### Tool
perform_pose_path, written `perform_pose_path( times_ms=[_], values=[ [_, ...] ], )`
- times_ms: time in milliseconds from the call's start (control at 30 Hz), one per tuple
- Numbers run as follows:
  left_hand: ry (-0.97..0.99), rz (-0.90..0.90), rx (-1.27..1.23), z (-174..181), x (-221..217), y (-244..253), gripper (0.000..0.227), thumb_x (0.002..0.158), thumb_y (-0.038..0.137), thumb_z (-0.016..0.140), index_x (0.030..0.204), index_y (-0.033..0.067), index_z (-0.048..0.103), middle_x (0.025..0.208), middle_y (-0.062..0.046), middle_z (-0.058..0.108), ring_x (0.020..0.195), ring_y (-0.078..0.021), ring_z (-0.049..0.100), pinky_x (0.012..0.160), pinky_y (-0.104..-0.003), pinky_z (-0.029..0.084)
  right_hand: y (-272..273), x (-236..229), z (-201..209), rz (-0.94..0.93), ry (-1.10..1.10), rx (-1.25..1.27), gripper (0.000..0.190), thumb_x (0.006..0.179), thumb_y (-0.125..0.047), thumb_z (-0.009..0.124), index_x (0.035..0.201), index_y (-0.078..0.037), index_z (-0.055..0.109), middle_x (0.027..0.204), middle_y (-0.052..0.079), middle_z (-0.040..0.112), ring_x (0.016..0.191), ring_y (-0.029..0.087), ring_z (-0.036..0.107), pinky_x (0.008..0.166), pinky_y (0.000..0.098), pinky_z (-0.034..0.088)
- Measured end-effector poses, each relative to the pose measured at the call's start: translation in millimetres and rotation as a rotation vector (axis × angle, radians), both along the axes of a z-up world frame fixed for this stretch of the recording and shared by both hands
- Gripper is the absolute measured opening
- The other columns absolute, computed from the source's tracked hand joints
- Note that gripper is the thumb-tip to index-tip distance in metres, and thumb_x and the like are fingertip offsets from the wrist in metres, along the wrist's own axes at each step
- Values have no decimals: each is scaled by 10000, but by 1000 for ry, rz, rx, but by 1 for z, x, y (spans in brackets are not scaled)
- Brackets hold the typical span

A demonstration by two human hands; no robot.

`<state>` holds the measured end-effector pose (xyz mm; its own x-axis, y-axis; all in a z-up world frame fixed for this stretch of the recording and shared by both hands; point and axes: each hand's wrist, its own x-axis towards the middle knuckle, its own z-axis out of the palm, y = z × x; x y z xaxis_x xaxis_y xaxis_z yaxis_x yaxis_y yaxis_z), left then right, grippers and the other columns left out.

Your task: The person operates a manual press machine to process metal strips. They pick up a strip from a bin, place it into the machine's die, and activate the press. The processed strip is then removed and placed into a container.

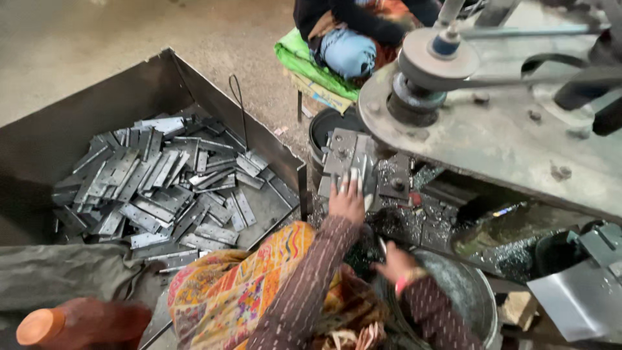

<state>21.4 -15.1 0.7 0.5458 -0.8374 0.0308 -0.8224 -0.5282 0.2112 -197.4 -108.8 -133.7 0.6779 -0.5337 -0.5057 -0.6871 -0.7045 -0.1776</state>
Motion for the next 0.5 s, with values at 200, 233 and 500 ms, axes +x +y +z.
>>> perform_pose_path(
  times_ms=[200,233,500],
  values=[
    [-86,-28,-9,-6,15,-22,472,964,280,515,1369,53,601,1588,-191,371,1499,-336,278,1233,-584,106,61,-39,-22,-228,-422,-86,412,846,-462,752,1054,-117,666,970,217,749,905,427,713,785,489,563],
    [-132,-31,-117,-12,10,-14,492,969,301,514,1373,33,600,1562,-218,384,1482,-359,285,1223,-598,103,54,-39,-22,-122,-386,-102,389,867,-479,733,1022,-129,667,952,209,741,893,413,715,773,486,560],
    [-67,-24,-42,-10,5,-14,480,1013,369,471,1325,44,640,1590,-192,378,1510,-348,299,1243,-571,140,-12,5,2,-6,-59,-10,596,823,-503,758,1111,-16,570,903,218,707,832,396,720,692,493,582]
  ],
)
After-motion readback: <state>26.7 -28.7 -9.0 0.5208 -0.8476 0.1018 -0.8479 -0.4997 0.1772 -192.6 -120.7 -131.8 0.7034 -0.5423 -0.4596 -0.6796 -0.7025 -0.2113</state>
